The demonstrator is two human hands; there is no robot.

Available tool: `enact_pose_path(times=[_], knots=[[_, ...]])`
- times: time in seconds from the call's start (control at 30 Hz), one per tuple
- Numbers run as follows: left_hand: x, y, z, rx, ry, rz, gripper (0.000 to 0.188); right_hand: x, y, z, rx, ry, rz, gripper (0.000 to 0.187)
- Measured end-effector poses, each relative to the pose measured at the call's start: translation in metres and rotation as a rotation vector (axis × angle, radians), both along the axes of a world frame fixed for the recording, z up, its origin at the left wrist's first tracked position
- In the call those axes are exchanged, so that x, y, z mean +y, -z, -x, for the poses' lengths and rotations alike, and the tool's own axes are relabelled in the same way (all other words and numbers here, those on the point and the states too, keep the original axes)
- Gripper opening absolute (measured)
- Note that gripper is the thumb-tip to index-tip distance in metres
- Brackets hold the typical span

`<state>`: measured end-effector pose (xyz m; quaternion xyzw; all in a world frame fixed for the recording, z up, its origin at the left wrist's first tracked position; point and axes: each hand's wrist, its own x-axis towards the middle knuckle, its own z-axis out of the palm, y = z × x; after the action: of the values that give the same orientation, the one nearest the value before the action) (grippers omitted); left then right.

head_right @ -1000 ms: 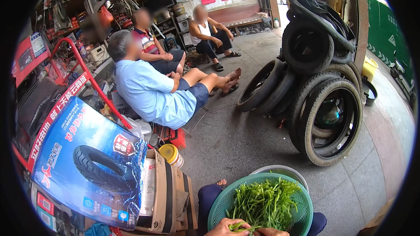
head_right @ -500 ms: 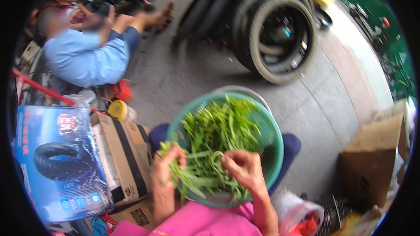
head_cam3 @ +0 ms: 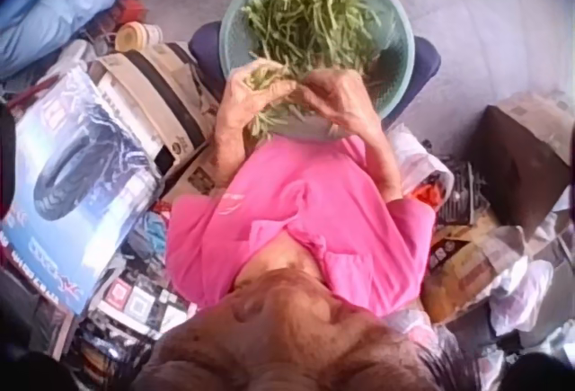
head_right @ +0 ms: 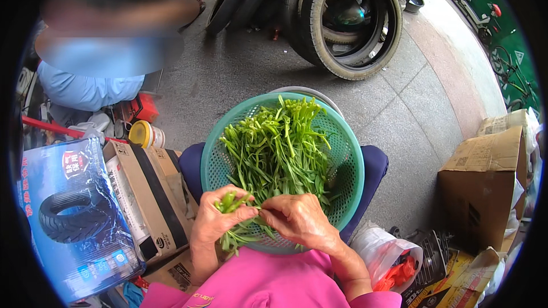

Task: The person sits on the ground and sorts green leafy vegetables by hand, picking up stems from a green basket and placing them back into the basket. The task continues throughout the clip with repetitive handling of the vegetables.

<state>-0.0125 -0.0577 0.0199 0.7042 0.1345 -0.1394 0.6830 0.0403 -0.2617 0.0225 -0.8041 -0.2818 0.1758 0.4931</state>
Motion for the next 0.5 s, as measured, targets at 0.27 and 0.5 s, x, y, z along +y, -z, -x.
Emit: enact_pose_path(times=[0.27, 0.5], knots=[[0.002, 0.005, 0.009, 0.062, -0.031, 0.113, 0.016, 0.01, -0.006, 0.004, 0.003, 0.057, -0.029, 0.012], [-0.008, 0.007, 0.012, 0.014, -0.101, 0.1, 0.015, 0.014, -0.001, 0.007, -0.267, 0.019, 0.186, 0.018]])
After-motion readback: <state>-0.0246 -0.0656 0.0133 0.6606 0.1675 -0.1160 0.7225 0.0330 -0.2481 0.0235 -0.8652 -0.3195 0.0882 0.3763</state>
